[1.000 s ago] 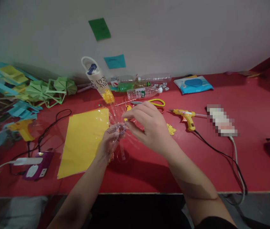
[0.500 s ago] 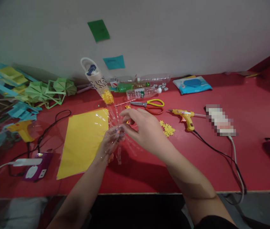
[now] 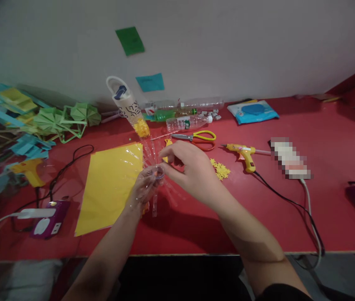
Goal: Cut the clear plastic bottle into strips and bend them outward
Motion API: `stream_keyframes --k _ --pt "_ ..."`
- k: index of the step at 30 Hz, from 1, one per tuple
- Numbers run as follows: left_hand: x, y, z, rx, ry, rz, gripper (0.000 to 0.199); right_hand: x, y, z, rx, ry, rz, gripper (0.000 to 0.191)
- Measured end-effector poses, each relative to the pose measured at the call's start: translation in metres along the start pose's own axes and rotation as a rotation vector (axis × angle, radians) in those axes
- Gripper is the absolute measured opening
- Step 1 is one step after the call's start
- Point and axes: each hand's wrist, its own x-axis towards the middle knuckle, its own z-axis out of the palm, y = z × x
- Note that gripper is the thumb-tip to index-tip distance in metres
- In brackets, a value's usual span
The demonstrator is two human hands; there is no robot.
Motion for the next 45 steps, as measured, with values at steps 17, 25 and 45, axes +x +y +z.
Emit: stream_keyframes --k 17,25,45 --pt "0.0007 -0.0002 -0.0027 -0.001 -0.017 -0.006 0.034 -0.0015 -0.0036 0.0036 0.085 -0.001 0.092 0.003" --pt "-0.0007 0.0028 -0.0020 0.008 -0.007 0.012 0.033 -0.0041 -0.0082 -0.0026 -0.067 0.070 -0.023 0.004" --pt "0.0007 0.0034 0.0006 0.009 0.021 -0.006 0.028 -0.0005 -0.0101 0.0022 0.115 -0.074 0.186 0.008"
